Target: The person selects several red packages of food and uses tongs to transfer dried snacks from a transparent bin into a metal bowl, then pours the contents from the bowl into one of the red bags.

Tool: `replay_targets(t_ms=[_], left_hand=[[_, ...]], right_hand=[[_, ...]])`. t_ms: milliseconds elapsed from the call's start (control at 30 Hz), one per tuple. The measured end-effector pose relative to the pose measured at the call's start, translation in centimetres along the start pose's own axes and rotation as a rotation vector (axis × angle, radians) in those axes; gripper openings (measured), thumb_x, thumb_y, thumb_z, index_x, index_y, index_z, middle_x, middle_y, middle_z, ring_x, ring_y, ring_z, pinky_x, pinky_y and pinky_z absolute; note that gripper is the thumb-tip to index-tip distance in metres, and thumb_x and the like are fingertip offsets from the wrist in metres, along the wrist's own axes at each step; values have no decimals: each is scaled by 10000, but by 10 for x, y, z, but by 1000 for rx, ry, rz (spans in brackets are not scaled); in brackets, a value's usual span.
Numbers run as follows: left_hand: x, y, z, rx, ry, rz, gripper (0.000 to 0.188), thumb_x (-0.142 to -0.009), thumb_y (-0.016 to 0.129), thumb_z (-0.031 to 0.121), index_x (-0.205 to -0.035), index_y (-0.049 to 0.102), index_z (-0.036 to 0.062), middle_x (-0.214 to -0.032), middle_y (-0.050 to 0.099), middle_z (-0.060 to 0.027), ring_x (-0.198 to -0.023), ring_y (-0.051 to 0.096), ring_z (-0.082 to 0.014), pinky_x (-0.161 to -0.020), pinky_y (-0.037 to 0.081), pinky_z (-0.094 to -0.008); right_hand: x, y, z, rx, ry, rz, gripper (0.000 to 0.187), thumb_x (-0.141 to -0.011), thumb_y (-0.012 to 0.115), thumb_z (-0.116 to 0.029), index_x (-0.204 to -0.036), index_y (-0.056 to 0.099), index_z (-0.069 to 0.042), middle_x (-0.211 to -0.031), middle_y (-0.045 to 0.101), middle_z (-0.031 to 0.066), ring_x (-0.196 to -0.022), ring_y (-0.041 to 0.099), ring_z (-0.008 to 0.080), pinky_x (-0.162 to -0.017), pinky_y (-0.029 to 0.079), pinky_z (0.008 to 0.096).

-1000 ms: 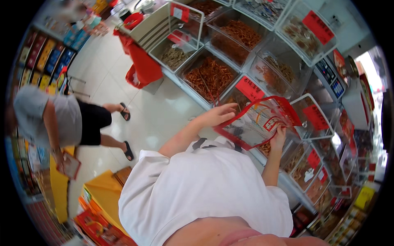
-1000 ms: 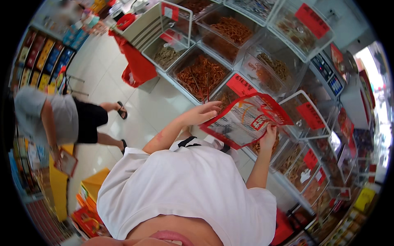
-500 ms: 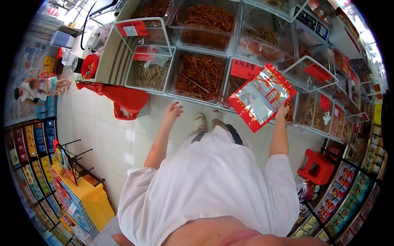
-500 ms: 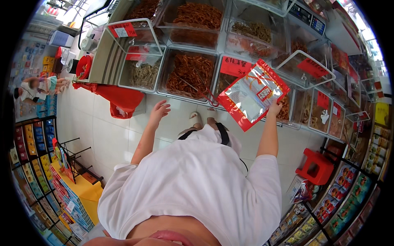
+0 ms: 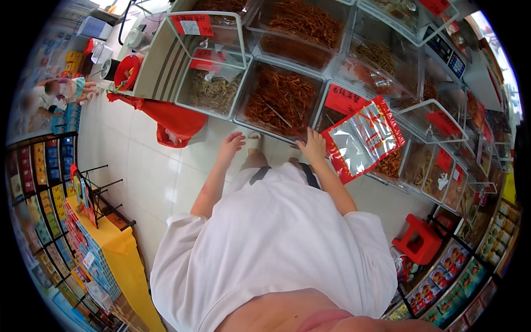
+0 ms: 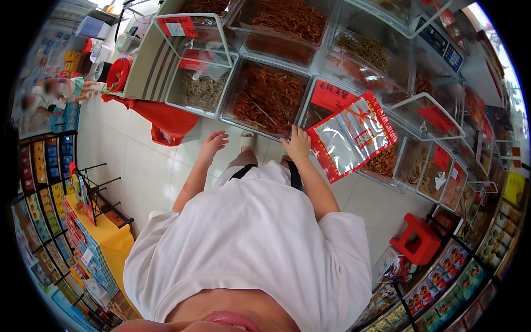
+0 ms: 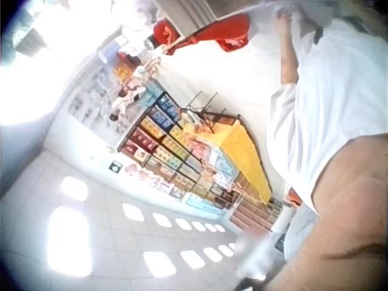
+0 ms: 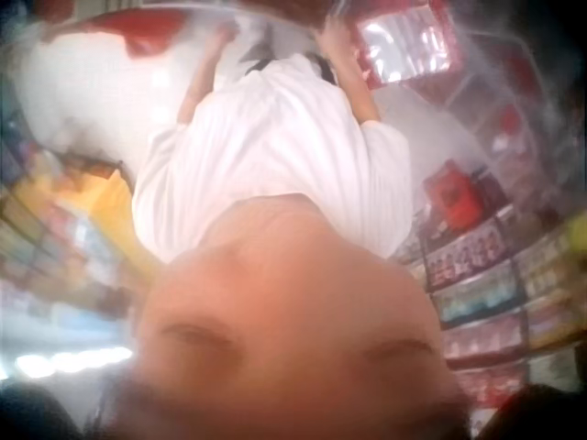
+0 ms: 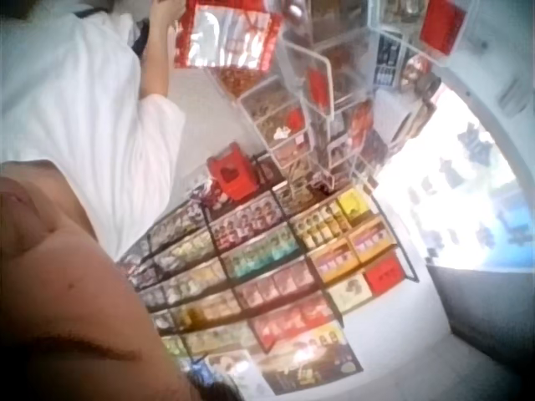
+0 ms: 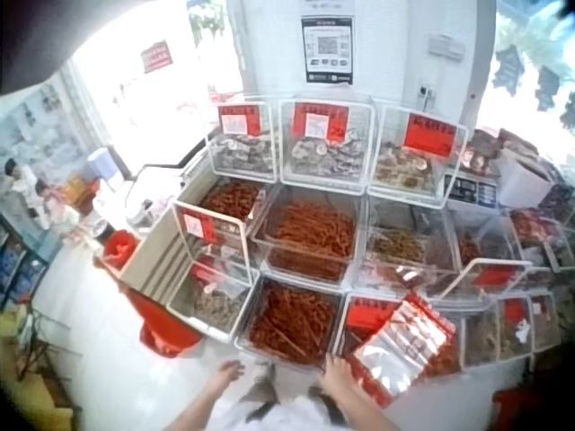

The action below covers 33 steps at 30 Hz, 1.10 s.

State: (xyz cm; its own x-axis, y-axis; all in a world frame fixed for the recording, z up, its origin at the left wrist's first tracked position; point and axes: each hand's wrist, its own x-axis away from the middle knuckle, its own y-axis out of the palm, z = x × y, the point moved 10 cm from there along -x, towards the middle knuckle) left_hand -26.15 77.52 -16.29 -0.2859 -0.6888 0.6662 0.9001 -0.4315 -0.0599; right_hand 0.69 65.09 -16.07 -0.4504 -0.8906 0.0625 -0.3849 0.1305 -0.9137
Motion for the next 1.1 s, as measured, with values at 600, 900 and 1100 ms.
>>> replay_targets(t_ms=[600, 900, 1100], left_hand=[[-186, -125, 175, -114, 494, 31, 309, -794, 516, 109, -1083, 462, 11, -975, 550, -57, -805, 533, -125, -667, 410, -233], [-238, -107, 239, -368, 639, 192, 503, -746, 604, 224, -1118, 379, -29, -1000, 539, -156, -885, 531, -226, -779, 406, -309], [-297, -112, 243, -58, 519, 38, 434, -720, 679, 281, -922, 443, -21, -746, 532, -63, -586, 516, -112, -468, 420, -229]], right_hand=[[-18, -3, -29, 178, 219, -26, 490, -697, 604, -262, -1091, 464, -6, -951, 507, 127, -874, 518, 286, -716, 437, 383], [-35, 2, -46, 199, 313, -100, 502, -699, 607, -282, -1097, 463, -13, -956, 503, 111, -908, 513, 262, -748, 420, 374], [-7, -26, -50, 140, 318, -34, 492, -698, 607, -273, -1087, 473, -2, -947, 516, 119, -896, 516, 274, -760, 412, 394]])
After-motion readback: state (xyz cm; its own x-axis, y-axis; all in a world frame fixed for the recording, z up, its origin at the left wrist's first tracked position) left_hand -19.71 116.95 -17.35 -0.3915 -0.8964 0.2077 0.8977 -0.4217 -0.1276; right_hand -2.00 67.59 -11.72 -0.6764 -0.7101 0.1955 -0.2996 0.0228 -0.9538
